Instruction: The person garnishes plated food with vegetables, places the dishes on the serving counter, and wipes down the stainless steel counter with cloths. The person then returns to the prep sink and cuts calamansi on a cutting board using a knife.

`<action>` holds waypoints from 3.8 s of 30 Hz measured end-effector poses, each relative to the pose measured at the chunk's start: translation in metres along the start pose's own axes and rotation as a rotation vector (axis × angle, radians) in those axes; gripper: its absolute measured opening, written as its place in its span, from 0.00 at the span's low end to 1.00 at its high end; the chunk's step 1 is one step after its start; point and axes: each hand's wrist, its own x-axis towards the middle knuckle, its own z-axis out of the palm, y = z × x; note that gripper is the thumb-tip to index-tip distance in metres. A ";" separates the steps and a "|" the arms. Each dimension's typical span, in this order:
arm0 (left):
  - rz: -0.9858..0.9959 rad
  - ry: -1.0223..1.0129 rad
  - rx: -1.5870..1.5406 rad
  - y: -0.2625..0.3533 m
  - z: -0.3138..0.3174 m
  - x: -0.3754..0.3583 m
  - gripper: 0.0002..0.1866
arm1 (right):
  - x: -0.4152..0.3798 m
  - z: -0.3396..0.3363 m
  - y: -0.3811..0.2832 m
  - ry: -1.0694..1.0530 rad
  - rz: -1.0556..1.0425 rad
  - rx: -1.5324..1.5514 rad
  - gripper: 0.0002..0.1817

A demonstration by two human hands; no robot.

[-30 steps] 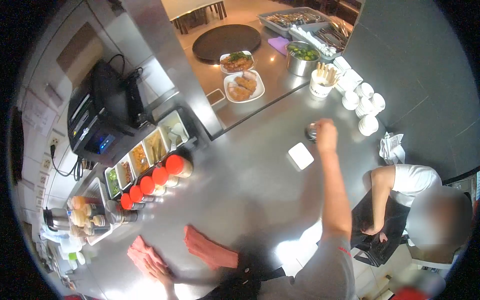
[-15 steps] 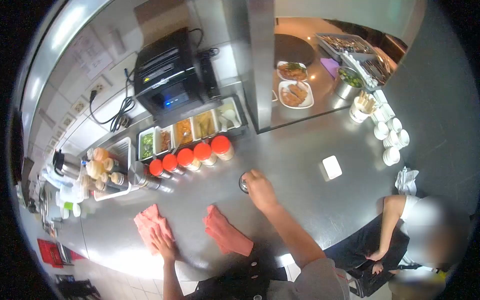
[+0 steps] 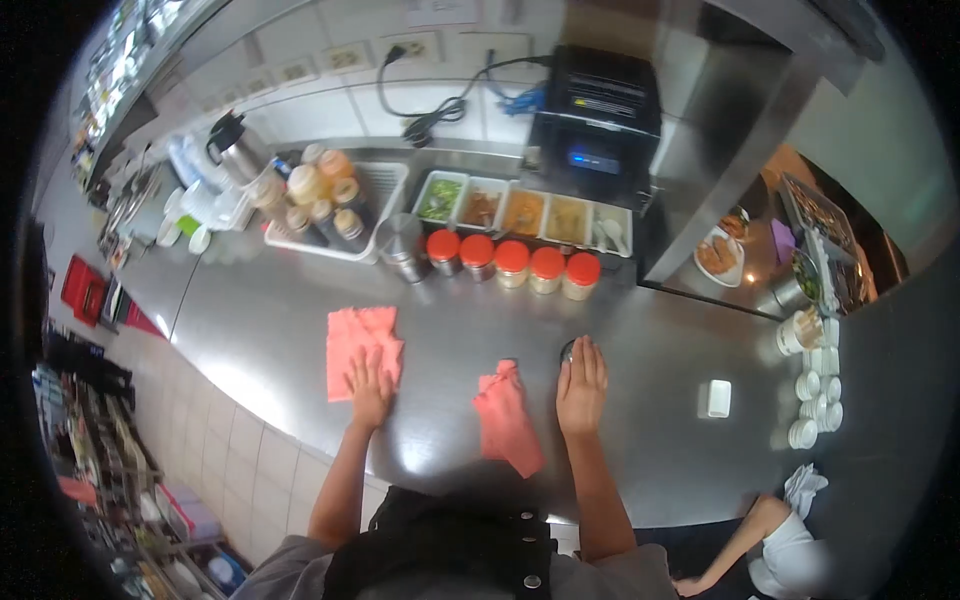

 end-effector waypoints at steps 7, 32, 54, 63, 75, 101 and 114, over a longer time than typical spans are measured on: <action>0.058 -0.020 0.063 -0.024 -0.022 -0.009 0.31 | -0.083 0.031 -0.102 -0.344 -0.306 0.138 0.32; -0.663 0.498 -0.353 -0.520 -0.248 -0.299 0.11 | -0.081 0.268 -0.484 -0.310 -0.447 -0.088 0.36; -1.382 0.057 -0.641 -0.805 -0.221 -0.334 0.20 | 0.040 0.511 -0.914 -0.202 -0.717 0.032 0.29; -1.675 0.290 -0.727 -0.859 -0.262 -0.314 0.20 | -0.189 0.553 -1.293 -1.081 -1.529 1.159 0.18; -1.654 0.076 -0.648 -1.128 -0.383 -0.310 0.22 | -0.257 0.868 -1.384 -1.486 -1.871 -0.348 0.10; -1.841 0.156 -0.789 -1.683 -0.641 -0.181 0.21 | -0.283 1.182 -2.117 -1.495 -0.958 0.333 0.21; -1.307 0.298 -0.102 -2.285 -0.890 -0.076 0.22 | -0.321 1.207 -2.326 -1.663 -0.752 0.209 0.19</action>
